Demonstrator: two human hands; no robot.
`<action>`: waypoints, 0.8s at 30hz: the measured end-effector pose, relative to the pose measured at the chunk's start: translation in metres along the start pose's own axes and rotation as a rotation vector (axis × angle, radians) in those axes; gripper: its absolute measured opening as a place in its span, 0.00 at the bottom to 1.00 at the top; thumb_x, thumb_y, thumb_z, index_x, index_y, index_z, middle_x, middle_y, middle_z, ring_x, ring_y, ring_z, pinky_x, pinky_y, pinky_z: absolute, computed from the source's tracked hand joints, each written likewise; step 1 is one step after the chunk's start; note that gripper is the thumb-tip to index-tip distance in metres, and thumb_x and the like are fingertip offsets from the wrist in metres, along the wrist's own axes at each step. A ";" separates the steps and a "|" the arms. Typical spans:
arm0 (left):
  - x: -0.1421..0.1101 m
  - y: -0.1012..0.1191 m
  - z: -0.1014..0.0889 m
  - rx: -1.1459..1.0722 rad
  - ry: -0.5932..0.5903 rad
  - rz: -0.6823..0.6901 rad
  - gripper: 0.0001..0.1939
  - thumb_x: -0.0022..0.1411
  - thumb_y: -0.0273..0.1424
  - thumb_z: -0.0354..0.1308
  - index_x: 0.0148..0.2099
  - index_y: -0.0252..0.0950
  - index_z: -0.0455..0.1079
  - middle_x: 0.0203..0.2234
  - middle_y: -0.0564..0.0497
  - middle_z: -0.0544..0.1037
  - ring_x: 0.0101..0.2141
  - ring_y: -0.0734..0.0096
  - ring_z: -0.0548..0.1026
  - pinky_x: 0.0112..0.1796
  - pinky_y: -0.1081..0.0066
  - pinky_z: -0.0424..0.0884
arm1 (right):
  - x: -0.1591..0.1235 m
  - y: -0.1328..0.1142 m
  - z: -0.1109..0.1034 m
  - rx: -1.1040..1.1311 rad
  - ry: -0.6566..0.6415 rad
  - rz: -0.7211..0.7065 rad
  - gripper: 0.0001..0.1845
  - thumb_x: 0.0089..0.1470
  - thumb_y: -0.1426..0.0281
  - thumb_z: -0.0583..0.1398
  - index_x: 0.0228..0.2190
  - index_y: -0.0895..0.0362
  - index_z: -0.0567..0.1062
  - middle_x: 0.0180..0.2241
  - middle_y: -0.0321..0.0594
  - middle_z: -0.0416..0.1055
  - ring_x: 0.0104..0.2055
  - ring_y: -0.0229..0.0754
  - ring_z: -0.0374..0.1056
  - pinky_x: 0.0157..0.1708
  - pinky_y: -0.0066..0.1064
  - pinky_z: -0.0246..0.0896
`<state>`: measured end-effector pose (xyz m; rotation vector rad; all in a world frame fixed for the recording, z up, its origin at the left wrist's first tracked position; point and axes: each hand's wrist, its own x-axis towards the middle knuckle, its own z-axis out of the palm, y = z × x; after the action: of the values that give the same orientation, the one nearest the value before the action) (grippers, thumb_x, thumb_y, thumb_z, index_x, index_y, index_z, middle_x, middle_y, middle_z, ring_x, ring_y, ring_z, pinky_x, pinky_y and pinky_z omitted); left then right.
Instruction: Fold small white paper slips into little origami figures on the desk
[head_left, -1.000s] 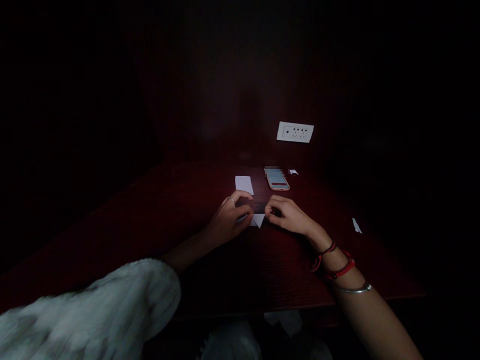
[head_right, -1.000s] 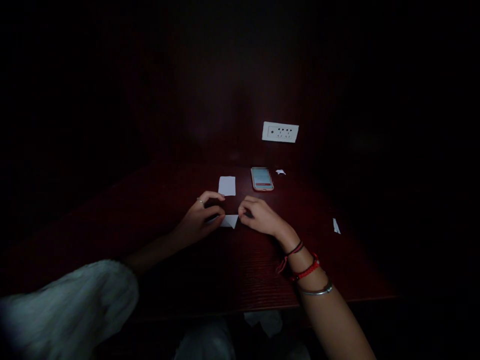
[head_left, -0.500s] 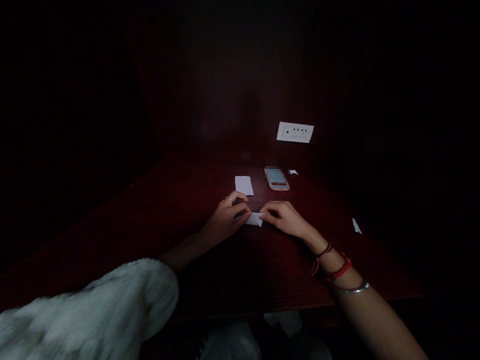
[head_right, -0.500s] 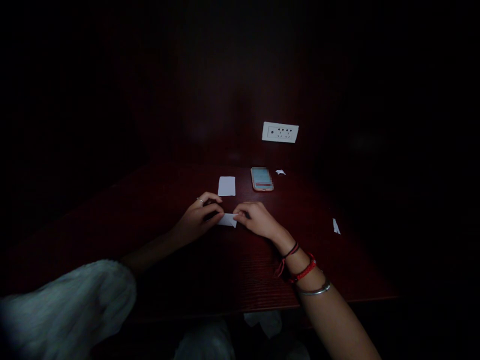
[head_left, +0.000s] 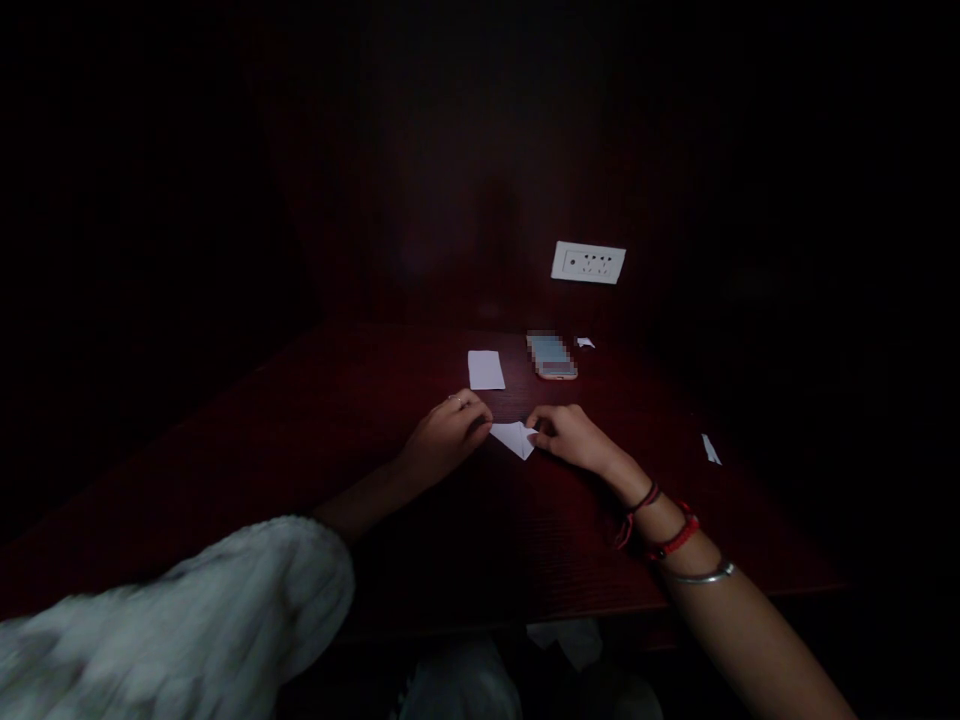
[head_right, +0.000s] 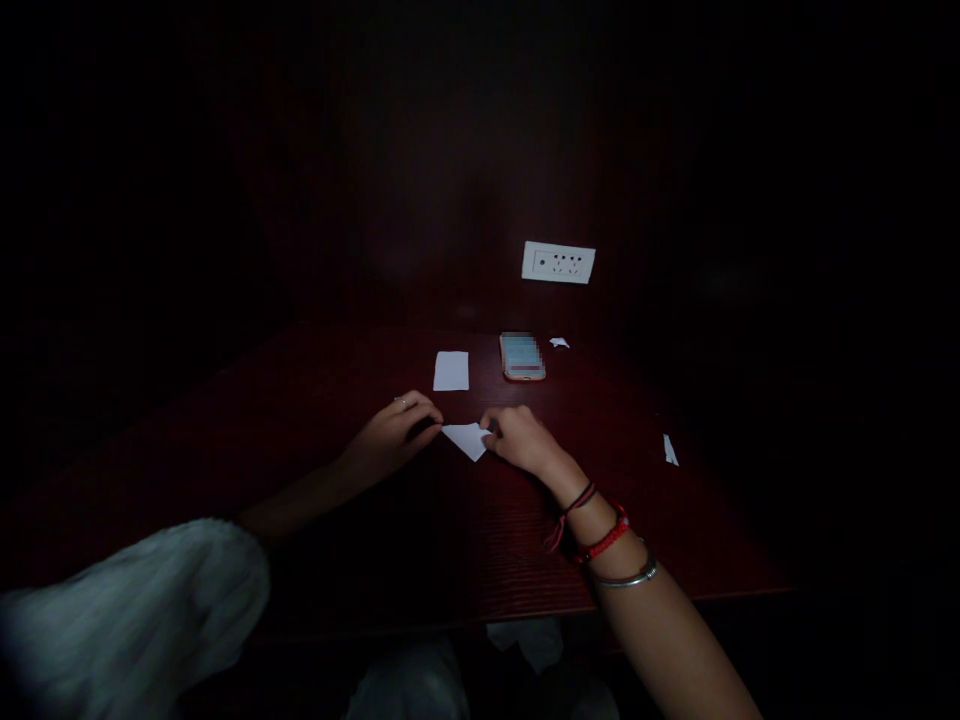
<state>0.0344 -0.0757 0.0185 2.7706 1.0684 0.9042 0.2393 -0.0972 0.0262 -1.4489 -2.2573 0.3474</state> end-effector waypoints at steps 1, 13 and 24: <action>-0.001 0.003 0.000 -0.014 -0.059 0.040 0.07 0.58 0.29 0.45 0.38 0.37 0.63 0.34 0.51 0.64 0.35 0.72 0.64 0.37 0.72 0.61 | 0.001 0.001 0.000 -0.018 -0.008 0.009 0.09 0.43 0.72 0.56 0.31 0.58 0.69 0.23 0.36 0.68 0.24 0.32 0.61 0.25 0.22 0.52; -0.006 0.009 0.001 0.006 -0.324 0.280 0.14 0.60 0.34 0.44 0.48 0.43 0.59 0.45 0.53 0.62 0.45 0.68 0.59 0.43 0.67 0.55 | 0.001 0.004 -0.010 -0.020 -0.124 0.020 0.06 0.40 0.70 0.58 0.25 0.58 0.72 0.23 0.35 0.68 0.25 0.32 0.62 0.26 0.22 0.52; -0.006 0.008 0.004 0.025 -0.319 0.316 0.14 0.60 0.33 0.42 0.49 0.44 0.57 0.47 0.54 0.61 0.47 0.68 0.58 0.45 0.65 0.54 | 0.013 0.008 0.001 0.571 0.000 0.429 0.15 0.38 0.74 0.58 0.33 0.62 0.69 0.27 0.38 0.68 0.28 0.33 0.62 0.30 0.25 0.57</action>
<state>0.0376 -0.0851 0.0142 3.0172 0.6109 0.4405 0.2403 -0.0824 0.0245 -1.5756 -1.6234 1.0251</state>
